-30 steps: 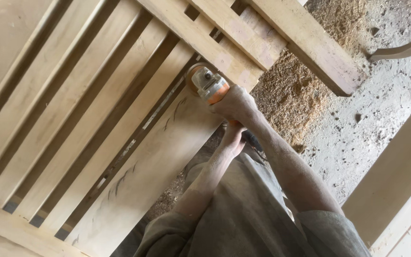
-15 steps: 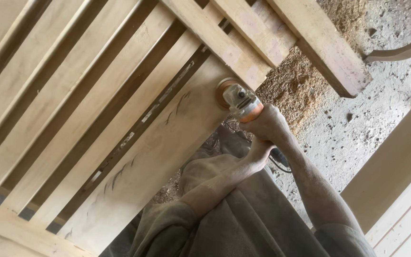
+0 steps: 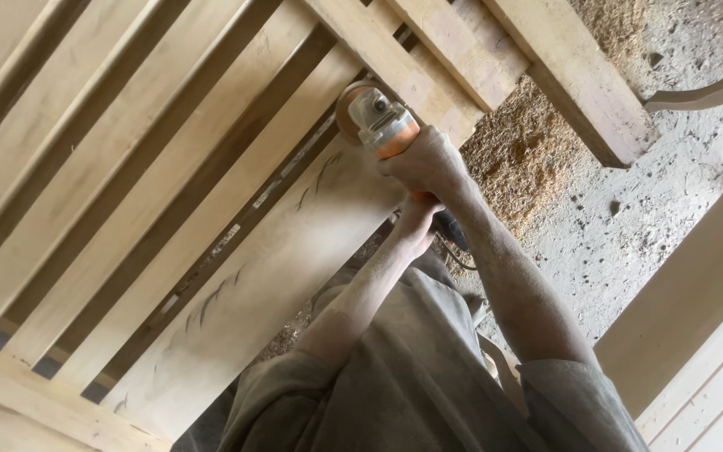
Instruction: The person sands a wooden furniture frame using a hand-held power sander, including plugging the tool into a power strip and changing the sanding disc.
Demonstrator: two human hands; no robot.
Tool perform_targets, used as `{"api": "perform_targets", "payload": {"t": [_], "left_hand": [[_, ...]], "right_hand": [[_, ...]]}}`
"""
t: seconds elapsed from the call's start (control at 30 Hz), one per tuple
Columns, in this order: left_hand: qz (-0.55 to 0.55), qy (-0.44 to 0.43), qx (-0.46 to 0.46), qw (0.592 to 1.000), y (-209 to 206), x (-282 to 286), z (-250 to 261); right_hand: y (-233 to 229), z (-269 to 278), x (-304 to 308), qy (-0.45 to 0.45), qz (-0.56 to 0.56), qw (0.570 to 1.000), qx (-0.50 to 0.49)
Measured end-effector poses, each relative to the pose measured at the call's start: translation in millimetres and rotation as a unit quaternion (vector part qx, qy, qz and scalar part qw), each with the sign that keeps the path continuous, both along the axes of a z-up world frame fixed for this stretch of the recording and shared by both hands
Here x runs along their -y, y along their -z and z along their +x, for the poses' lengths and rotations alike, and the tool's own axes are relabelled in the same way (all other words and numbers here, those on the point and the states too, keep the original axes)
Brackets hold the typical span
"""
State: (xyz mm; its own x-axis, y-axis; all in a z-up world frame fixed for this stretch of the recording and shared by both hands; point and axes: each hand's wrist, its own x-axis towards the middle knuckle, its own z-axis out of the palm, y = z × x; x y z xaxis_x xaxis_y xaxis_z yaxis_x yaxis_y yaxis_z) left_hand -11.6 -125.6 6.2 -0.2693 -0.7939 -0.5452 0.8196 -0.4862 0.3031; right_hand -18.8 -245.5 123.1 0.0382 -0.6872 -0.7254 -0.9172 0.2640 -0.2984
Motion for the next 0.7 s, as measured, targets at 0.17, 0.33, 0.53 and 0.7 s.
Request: {"api": "perform_targets", "payload": {"t": [0.17,0.33,0.53,0.7], "left_hand": [[-0.011,0.026,0.046,0.999,3.5,-20.7,-43.9],[-0.018,0.037,0.045,0.998,-0.4,-48.2,-88.7],[-0.040,0.014,0.009,0.999,-4.1,-79.9,-102.5],[-0.106,-0.056,0.021,0.993,0.5,-112.3,-98.0]], "right_hand": [[4.2,-30.6,-17.9,0.049,0.028,0.998,0.012],[1.9,-74.7,-47.5,0.017,0.007,1.000,-0.010],[12.0,-102.0,-73.0,0.022,-0.034,0.999,-0.001],[7.6,-85.4,-106.5,-0.035,-0.050,0.998,0.017]]}}
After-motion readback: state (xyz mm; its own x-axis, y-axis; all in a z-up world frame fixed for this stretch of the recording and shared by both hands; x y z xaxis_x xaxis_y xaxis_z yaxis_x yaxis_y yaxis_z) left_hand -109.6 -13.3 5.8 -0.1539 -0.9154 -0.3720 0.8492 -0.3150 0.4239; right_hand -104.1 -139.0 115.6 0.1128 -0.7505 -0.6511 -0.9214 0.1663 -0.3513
